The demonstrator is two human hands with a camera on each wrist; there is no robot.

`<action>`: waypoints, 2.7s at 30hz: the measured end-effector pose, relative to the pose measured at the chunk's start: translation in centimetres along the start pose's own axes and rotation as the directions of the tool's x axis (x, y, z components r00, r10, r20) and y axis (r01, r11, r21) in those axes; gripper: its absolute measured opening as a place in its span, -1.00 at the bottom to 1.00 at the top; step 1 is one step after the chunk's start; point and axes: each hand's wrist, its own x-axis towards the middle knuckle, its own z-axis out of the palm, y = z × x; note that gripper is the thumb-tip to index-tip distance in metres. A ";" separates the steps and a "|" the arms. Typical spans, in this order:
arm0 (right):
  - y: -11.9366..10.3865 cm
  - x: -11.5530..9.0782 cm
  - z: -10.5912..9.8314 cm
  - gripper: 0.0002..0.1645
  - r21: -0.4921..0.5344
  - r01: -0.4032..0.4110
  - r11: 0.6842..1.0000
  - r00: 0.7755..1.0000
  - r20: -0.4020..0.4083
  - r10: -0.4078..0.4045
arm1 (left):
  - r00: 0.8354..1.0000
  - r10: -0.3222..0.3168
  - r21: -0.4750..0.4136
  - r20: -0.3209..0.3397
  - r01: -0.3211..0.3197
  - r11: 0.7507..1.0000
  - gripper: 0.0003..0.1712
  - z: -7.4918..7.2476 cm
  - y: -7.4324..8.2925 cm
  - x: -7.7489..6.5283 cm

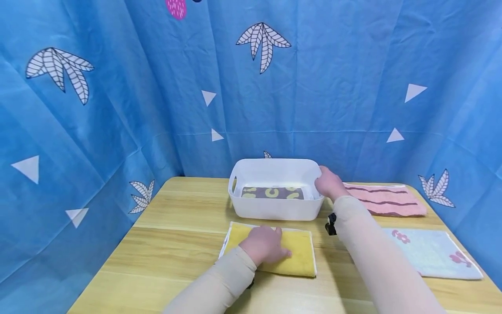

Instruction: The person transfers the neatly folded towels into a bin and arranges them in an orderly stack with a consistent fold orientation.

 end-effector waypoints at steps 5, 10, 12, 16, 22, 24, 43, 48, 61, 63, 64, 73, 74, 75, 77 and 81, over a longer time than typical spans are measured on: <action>0.7 -0.9 -0.7 -0.26 0.062 -0.003 0.998 1.000 -0.025 0.004 | 0.994 0.100 -0.106 0.035 -0.095 0.990 -0.24 -1.0 -2.6 0.3; 2.1 -3.1 -0.3 -0.33 0.144 0.021 0.989 0.996 -0.087 -0.009 | 0.984 0.176 -0.259 -0.017 -0.175 0.950 -0.25 -1.8 -6.3 -0.4; 2.8 -4.3 0.2 -0.39 0.171 0.024 0.985 0.994 -0.105 -0.006 | 0.982 0.179 -0.315 -0.062 -0.189 0.930 -0.30 -1.8 -7.7 -0.8; 4.0 -6.7 1.1 -0.54 0.143 0.036 0.989 0.994 -0.106 -0.021 | 0.987 0.105 -0.361 -0.124 -0.143 0.921 -0.37 -1.6 -9.9 -1.5; 4.5 -9.3 2.6 -0.61 0.070 0.107 0.992 0.994 0.021 -0.109 | 0.992 -0.075 -0.374 -0.105 0.030 0.927 -0.43 -1.3 -12.4 -2.0; 4.6 -9.8 3.3 -0.66 0.073 0.130 0.989 0.985 0.102 -0.137 | 0.991 -0.113 -0.373 -0.069 0.080 0.924 -0.47 -1.1 -12.9 -2.0; 4.4 -11.5 6.0 -0.58 0.024 0.176 0.984 0.920 0.353 -0.173 | 0.988 -0.141 -0.364 0.065 0.155 0.918 -0.54 0.2 -13.5 -2.6; 4.3 -11.5 6.5 -0.53 -0.055 0.189 0.980 0.925 0.344 -0.159 | 0.989 -0.134 -0.349 0.061 0.147 0.926 -0.60 0.0 -13.1 -2.8; 4.4 -11.6 5.9 -0.68 -0.030 0.244 0.969 0.891 0.402 -0.212 | 0.989 -0.112 -0.351 0.094 0.138 0.926 -0.60 0.2 -13.3 -3.1; 4.5 -11.6 5.8 -0.68 -0.035 0.248 0.968 0.888 0.408 -0.212 | 0.991 -0.082 -0.370 0.108 0.117 0.922 -0.61 0.1 -13.5 -3.2; 4.6 -11.5 5.8 -0.68 -0.038 0.249 0.968 0.888 0.409 -0.212 | 0.991 -0.065 -0.375 0.114 0.103 0.921 -0.62 0.1 -13.6 -3.1; 4.7 -11.4 5.9 -0.80 0.082 0.230 0.970 0.873 0.423 -0.243 | 0.992 0.013 -0.425 0.127 0.043 0.904 -0.82 -0.2 -14.8 -3.1; 4.7 -11.4 5.9 -0.81 0.102 0.226 0.969 0.871 0.424 -0.248 | 0.993 0.017 -0.433 0.119 0.037 0.900 -0.83 -0.4 -14.9 -3.2; 4.7 -11.4 5.9 -0.81 0.117 0.222 0.968 0.870 0.424 -0.251 | 0.994 0.020 -0.442 0.110 0.030 0.897 -0.84 -0.6 -15.0 -3.3; 4.5 -11.3 5.8 -0.82 0.143 0.217 0.966 0.872 0.415 -0.258 | 0.996 0.020 -0.458 0.091 0.024 0.889 -0.86 -1.1 -15.1 -3.4; 4.1 -11.4 5.2 -0.79 0.173 0.224 0.959 0.884 0.378 -0.275 | 0.997 0.012 -0.531 0.082 0.033 0.847 -0.87 -2.0 -15.2 -3.8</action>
